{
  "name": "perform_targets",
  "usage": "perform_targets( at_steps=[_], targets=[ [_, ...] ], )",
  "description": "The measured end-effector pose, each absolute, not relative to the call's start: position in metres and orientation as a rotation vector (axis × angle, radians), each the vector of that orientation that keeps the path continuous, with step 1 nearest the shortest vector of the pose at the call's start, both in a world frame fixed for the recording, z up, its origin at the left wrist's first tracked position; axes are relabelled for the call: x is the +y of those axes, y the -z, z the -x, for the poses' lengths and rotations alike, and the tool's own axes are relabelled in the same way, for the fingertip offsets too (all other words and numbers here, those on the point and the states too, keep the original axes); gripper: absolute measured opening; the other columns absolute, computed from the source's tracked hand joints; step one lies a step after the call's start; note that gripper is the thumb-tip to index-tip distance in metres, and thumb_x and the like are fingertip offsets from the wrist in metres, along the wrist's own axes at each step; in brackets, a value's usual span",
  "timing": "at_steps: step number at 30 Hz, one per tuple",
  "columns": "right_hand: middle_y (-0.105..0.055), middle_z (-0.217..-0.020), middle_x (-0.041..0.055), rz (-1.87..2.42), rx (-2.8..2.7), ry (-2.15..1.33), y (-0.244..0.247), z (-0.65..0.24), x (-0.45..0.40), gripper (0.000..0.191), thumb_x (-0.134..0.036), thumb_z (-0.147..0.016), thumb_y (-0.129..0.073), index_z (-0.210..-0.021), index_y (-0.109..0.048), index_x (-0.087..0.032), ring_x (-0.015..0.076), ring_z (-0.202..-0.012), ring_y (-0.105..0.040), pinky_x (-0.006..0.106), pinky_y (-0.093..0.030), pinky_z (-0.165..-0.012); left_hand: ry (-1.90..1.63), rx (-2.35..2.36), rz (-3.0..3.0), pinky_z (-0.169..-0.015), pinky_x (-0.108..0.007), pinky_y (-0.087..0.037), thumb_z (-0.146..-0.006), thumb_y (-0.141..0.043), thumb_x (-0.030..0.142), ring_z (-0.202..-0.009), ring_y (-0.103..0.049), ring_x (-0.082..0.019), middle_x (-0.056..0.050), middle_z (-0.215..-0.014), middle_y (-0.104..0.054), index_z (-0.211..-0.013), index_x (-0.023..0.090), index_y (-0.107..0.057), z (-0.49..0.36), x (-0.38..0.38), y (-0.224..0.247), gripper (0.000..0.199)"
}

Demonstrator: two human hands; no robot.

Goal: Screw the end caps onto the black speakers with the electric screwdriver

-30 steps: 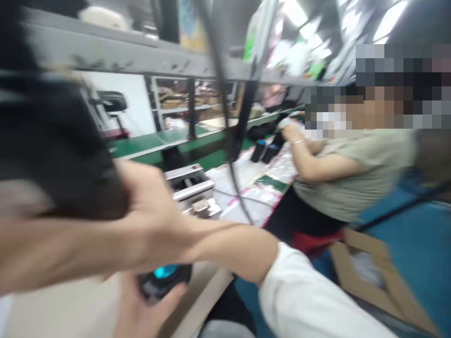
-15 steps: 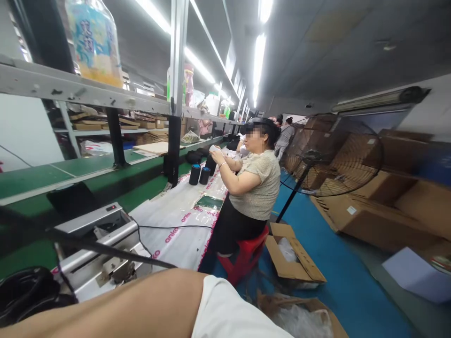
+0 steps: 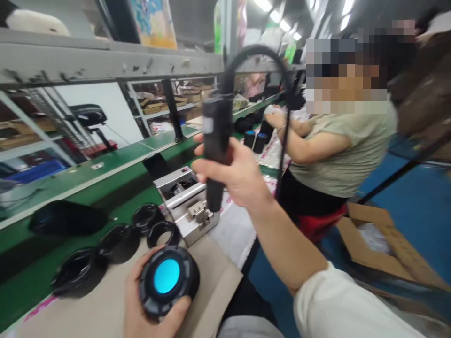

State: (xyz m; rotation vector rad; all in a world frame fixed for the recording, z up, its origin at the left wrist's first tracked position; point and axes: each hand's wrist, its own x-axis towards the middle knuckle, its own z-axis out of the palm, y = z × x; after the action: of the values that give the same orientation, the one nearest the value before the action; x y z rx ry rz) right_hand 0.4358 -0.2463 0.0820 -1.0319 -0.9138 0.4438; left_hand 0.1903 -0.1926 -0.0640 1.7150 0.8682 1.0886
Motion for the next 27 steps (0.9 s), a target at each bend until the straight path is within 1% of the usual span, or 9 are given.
perform_targets(
  at_steps=[3, 7, 9, 11, 13, 15, 20, 23, 27],
  targets=[
    [-0.057, -0.061, -0.0079, 0.901, -0.86, -0.465, -0.07, -0.444, -0.239, 0.066, -0.074, -0.079, -0.088, -0.111, -0.056, -0.027, 0.0114, -0.045, -0.05, 0.026, -0.048, -0.045, -1.078, 0.846, -1.627, -0.108, -0.045, -0.062, -0.066, -0.098, 0.051, -0.132, -0.07, -0.037, -0.012, -0.147, -0.068, -0.139, 0.025, -0.064, -0.192, -0.193, 0.066, 0.085],
    [-0.054, -0.055, -0.0093, 0.769, -0.791, -0.454, -0.052, -0.45, -0.23, 0.061, -0.07, -0.082, -0.088, -0.099, -0.05, -0.026, 0.0112, -0.037, -0.045, 0.026, -0.042, -0.039, -1.083, 0.73, -1.669, -0.102, -0.04, -0.065, -0.066, -0.102, 0.045, -0.127, -0.074, -0.035, -0.012, -0.145, -0.07, -0.14, 0.025, -0.065, -0.188, -0.189, 0.069, 0.085],
    [-0.054, -0.053, -0.0081, 0.739, -0.808, -0.486, -0.043, -0.446, -0.222, 0.059, -0.072, -0.086, -0.083, -0.095, -0.05, -0.025, 0.0116, -0.035, -0.045, 0.026, -0.039, -0.036, -1.089, 0.696, -1.672, -0.102, -0.04, -0.066, -0.066, -0.103, 0.044, -0.127, -0.075, -0.035, -0.012, -0.145, -0.07, -0.142, 0.026, -0.064, -0.185, -0.188, 0.07, 0.087],
    [-0.055, -0.055, -0.0069, 0.726, -0.864, -0.503, -0.034, -0.44, -0.213, 0.061, -0.078, -0.088, -0.077, -0.094, -0.051, -0.024, 0.0113, -0.037, -0.046, 0.025, -0.038, -0.036, -1.087, 0.694, -1.67, -0.103, -0.042, -0.066, -0.066, -0.103, 0.044, -0.129, -0.075, -0.037, -0.013, -0.146, -0.07, -0.143, 0.026, -0.064, -0.184, -0.188, 0.069, 0.088],
    [-0.055, -0.057, -0.0063, 0.724, -0.93, -0.507, -0.026, -0.435, -0.207, 0.066, -0.085, -0.087, -0.073, -0.095, -0.053, -0.023, 0.0103, -0.039, -0.048, 0.024, -0.038, -0.038, -1.079, 0.696, -1.666, -0.103, -0.043, -0.066, -0.066, -0.103, 0.047, -0.129, -0.074, -0.038, -0.014, -0.147, -0.069, -0.143, 0.025, -0.064, -0.185, -0.19, 0.067, 0.089],
    [-0.054, -0.058, -0.0059, 0.728, -0.97, -0.517, -0.021, -0.433, -0.202, 0.069, -0.087, -0.085, -0.072, -0.095, -0.055, -0.021, 0.0097, -0.04, -0.048, 0.023, -0.037, -0.038, -1.075, 0.71, -1.651, -0.104, -0.043, -0.065, -0.066, -0.103, 0.05, -0.129, -0.074, -0.038, -0.014, -0.148, -0.069, -0.143, 0.025, -0.064, -0.187, -0.191, 0.066, 0.09],
    [-0.052, -0.056, -0.0066, 0.752, -0.981, -0.563, -0.017, -0.429, -0.196, 0.067, -0.084, -0.086, -0.074, -0.091, -0.049, -0.022, 0.0089, -0.039, -0.046, 0.022, -0.035, -0.037, -1.061, 0.712, -1.648, -0.103, -0.043, -0.065, -0.067, -0.102, 0.055, -0.129, -0.074, -0.039, -0.015, -0.148, -0.068, -0.145, 0.024, -0.064, -0.186, -0.191, 0.065, 0.092],
    [-0.053, -0.056, -0.0061, 0.766, -0.985, -0.59, -0.017, -0.428, -0.194, 0.065, -0.082, -0.087, -0.075, -0.092, -0.051, -0.022, 0.0088, -0.039, -0.045, 0.022, -0.034, -0.037, -1.064, 0.709, -1.654, -0.104, -0.044, -0.065, -0.065, -0.103, 0.054, -0.13, -0.074, -0.039, -0.015, -0.148, -0.069, -0.145, 0.025, -0.064, -0.185, -0.19, 0.066, 0.094],
    [-0.053, -0.055, -0.0064, 0.771, -0.967, -0.61, -0.014, -0.431, -0.191, 0.071, -0.088, -0.082, -0.075, -0.093, -0.05, -0.023, 0.0099, -0.038, -0.046, 0.022, -0.035, -0.035, -1.069, 0.649, -1.661, -0.104, -0.042, -0.064, -0.068, -0.103, 0.052, -0.13, -0.074, -0.037, -0.015, -0.147, -0.069, -0.145, 0.025, -0.064, -0.188, -0.19, 0.065, 0.091]
  ],
)
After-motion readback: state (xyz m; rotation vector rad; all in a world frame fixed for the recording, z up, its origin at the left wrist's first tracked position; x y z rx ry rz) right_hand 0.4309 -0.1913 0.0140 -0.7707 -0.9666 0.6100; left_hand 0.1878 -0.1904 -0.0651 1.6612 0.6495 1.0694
